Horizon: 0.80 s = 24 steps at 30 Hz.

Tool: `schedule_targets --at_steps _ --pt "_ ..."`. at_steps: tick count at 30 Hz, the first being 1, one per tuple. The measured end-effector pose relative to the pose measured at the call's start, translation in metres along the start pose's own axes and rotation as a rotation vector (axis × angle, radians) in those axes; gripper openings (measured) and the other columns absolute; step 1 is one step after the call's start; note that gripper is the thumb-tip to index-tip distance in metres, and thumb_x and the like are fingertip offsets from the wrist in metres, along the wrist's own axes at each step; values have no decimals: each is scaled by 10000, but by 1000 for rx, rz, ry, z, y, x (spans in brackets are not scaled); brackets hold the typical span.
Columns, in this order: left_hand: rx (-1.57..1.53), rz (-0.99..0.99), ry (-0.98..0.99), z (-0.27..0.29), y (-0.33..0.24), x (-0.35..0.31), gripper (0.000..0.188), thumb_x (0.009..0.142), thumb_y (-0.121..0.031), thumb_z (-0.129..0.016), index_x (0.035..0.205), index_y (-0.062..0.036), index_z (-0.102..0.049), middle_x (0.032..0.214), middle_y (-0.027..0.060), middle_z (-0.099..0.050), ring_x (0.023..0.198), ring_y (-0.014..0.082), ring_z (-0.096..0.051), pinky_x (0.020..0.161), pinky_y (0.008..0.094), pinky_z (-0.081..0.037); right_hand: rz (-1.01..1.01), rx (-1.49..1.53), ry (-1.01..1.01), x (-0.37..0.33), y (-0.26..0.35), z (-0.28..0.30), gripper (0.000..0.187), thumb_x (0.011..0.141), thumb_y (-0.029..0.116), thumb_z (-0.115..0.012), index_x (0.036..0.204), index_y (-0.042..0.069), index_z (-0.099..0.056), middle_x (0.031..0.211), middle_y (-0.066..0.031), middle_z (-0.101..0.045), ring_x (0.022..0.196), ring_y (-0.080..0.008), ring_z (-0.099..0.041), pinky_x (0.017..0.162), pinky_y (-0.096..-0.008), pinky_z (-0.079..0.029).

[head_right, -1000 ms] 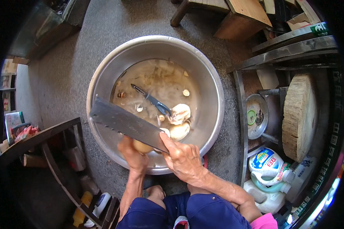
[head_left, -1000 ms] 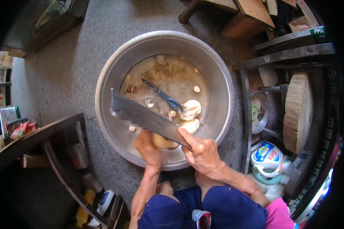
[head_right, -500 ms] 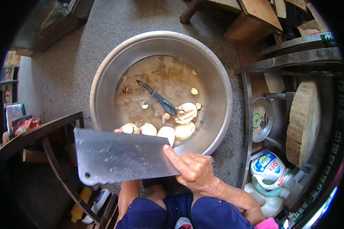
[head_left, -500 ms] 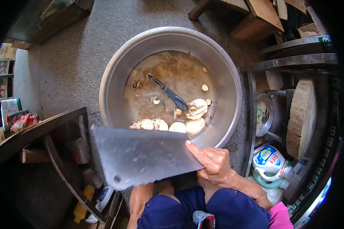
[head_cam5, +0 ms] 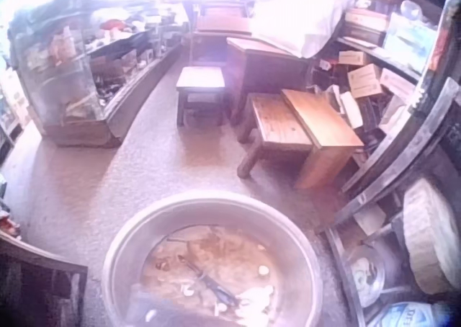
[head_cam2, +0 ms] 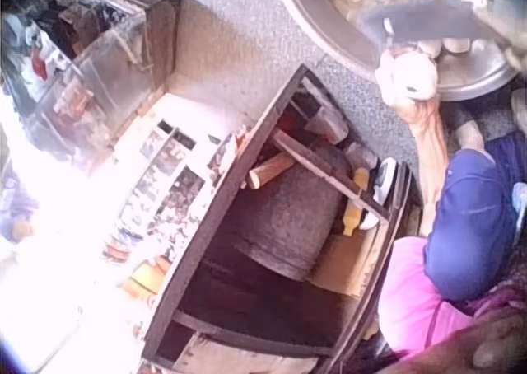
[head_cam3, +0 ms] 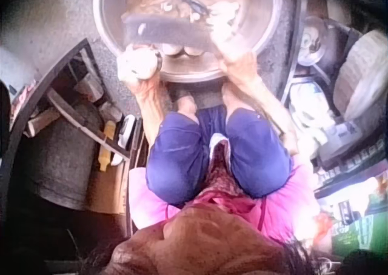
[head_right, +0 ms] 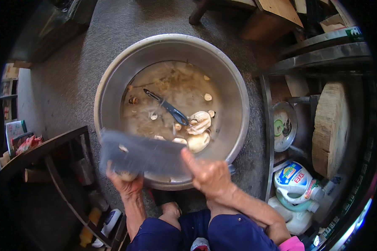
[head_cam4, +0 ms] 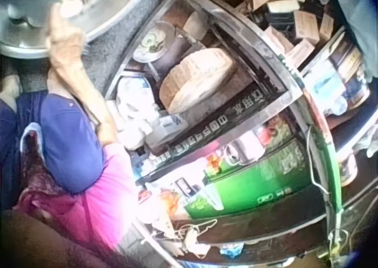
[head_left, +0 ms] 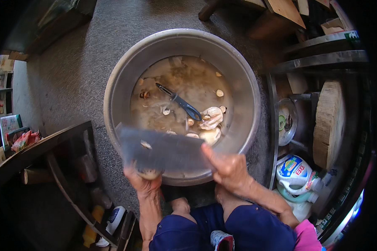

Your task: The person peels and trims several round white vegetables using a peeler and a cleaver. The person holds each vegetable, removes the skin, and cuts off the ends, dropping the pieces into a metal basin.

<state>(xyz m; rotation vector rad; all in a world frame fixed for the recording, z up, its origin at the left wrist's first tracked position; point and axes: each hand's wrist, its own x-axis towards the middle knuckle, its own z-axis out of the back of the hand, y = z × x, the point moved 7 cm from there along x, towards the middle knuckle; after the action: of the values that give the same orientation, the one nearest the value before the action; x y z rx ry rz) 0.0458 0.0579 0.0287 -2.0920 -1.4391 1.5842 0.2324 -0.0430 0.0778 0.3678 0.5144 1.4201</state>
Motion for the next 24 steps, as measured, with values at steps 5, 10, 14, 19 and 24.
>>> schedule_targets --at_steps 5,10,14,19,24 --pt "91 62 219 -19 -17 8 328 960 -269 -448 952 22 -600 848 140 -644 706 225 -643 633 349 -553 -119 -28 -131 -7 -36 14 621 704 49 -710 1314 26 -593 760 -109 -676 619 -255 -659 540 -365 -518" --pt "74 -95 215 9 16 24 312 980 -272 -503 1057 14 -601 940 89 -651 844 176 -644 751 315 -544 -8 19 -97 -2 -3 37 782 564 67 -697 1338 23 -592 629 -69 -543 555 -233 -602 510 -359 -493" --pt "-190 39 392 21 28 34 314 971 -275 -551 1059 21 -608 941 112 -666 802 201 -662 720 337 -565 189 37 -112 -2 30 34 813 553 132 -673 1355 27 -588 574 -4 -412 508 -175 -520 461 -335 -445" --pt "22 -18 327 13 17 30 339 979 -291 -542 1032 35 -618 920 129 -674 775 213 -668 715 346 -571 259 22 -80 -4 43 38 735 607 111 -663 1337 39 -610 561 24 -360 482 -137 -454 429 -303 -387" --pt "725 -460 416 0 -12 18 370 986 -307 -533 1005 49 -629 899 146 -683 748 226 -675 709 355 -576 233 14 -101 -5 40 34 680 630 71 -643 1309 37 -634 552 28 -365 469 -125 -453 415 -303 -380"
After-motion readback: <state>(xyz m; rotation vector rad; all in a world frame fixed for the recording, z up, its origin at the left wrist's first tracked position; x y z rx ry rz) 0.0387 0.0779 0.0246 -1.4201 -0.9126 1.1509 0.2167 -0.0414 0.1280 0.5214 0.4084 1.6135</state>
